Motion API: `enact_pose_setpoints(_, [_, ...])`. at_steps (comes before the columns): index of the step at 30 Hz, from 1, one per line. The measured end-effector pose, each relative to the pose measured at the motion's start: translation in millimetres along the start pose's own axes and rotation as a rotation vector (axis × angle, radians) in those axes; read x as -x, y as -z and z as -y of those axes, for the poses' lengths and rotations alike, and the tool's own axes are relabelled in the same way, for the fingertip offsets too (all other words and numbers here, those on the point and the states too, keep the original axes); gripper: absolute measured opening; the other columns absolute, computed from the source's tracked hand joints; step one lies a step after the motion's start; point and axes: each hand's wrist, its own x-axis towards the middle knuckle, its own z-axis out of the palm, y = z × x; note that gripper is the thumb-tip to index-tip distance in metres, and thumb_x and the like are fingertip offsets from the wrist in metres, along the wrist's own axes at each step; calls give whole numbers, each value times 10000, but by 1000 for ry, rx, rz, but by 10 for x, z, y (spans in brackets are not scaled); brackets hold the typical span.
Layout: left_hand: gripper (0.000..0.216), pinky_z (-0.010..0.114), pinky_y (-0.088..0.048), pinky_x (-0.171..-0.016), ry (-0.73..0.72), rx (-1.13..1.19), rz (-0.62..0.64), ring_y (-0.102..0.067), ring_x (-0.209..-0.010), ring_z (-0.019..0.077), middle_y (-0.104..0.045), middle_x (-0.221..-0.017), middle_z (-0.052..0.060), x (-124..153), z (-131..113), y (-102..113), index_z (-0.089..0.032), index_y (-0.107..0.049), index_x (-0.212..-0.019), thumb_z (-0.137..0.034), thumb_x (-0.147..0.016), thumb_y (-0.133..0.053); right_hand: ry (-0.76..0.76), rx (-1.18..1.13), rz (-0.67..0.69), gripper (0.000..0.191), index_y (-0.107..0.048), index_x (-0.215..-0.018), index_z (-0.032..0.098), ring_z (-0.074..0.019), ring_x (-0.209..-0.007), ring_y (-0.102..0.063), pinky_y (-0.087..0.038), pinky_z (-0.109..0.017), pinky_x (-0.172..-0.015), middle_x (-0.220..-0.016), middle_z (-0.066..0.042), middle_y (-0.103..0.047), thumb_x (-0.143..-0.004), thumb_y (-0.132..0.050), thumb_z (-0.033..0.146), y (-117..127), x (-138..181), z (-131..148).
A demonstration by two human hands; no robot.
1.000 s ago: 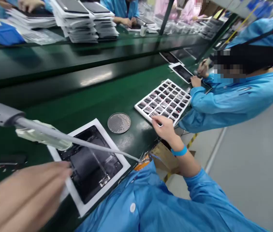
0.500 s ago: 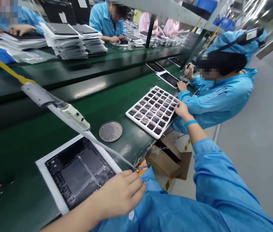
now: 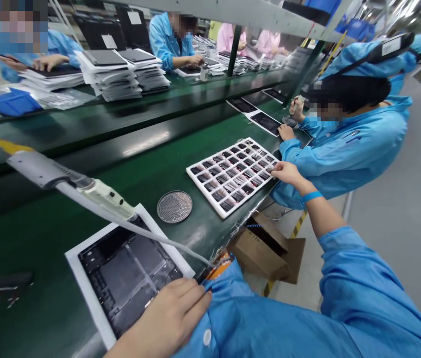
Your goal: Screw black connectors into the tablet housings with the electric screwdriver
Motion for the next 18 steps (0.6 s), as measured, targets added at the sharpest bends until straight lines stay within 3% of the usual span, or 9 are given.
enact_pose_setpoints(5, [297, 343, -621, -709, -30, 9, 21, -701, -753, 215, -739, -886, 77, -173, 76, -13, -166, -727, -1204, -139, -1193, -431, 31, -191, -99, 75, -721, -715, 225, -201, -772, -653, -551, -359, -859, -747, -30, -759, -716, -773, 278, -108, 639, -89])
enact_pose_setpoints(9, [283, 360, -587, -662, -52, 39, 90, -685, -727, 226, -729, -874, 68, -323, 147, -24, -160, -711, -1183, -130, -1185, -430, 10, -417, -192, 232, -702, -726, 236, -223, -797, -697, -574, -371, -813, -856, -87, -827, -749, -761, 459, -228, 1216, -205])
enact_pose_setpoints(12, [273, 360, -599, -698, -19, 132, 138, -722, -774, 236, -754, -918, 79, -460, 202, -148, -179, -727, -1210, -135, -1165, -461, -15, -576, -239, 302, -679, -723, 250, -242, -838, -744, -607, -393, -824, -923, -111, -853, -731, -788, 532, -384, 1651, -268])
enact_pose_setpoints(15, [252, 382, -647, -836, 209, 444, 148, -796, -933, 256, -819, -1046, 107, -688, 199, -460, -225, -775, -1247, -200, -1146, -545, -27, -720, -280, 287, -610, -687, 270, -257, -886, -793, -645, -423, -893, -873, -80, -833, -740, -782, 493, -545, 2035, -286])
enact_pose_setpoints(18, [256, 407, -661, -928, 759, 982, 81, -822, -1056, 280, -845, -1200, 136, -1026, 109, -902, -247, -788, -1292, -322, -1048, -767, -25, -832, -308, 289, -559, -651, 272, -258, -910, -816, -665, -445, -942, -827, -46, -802, -759, -782, 421, -638, 2363, -271])
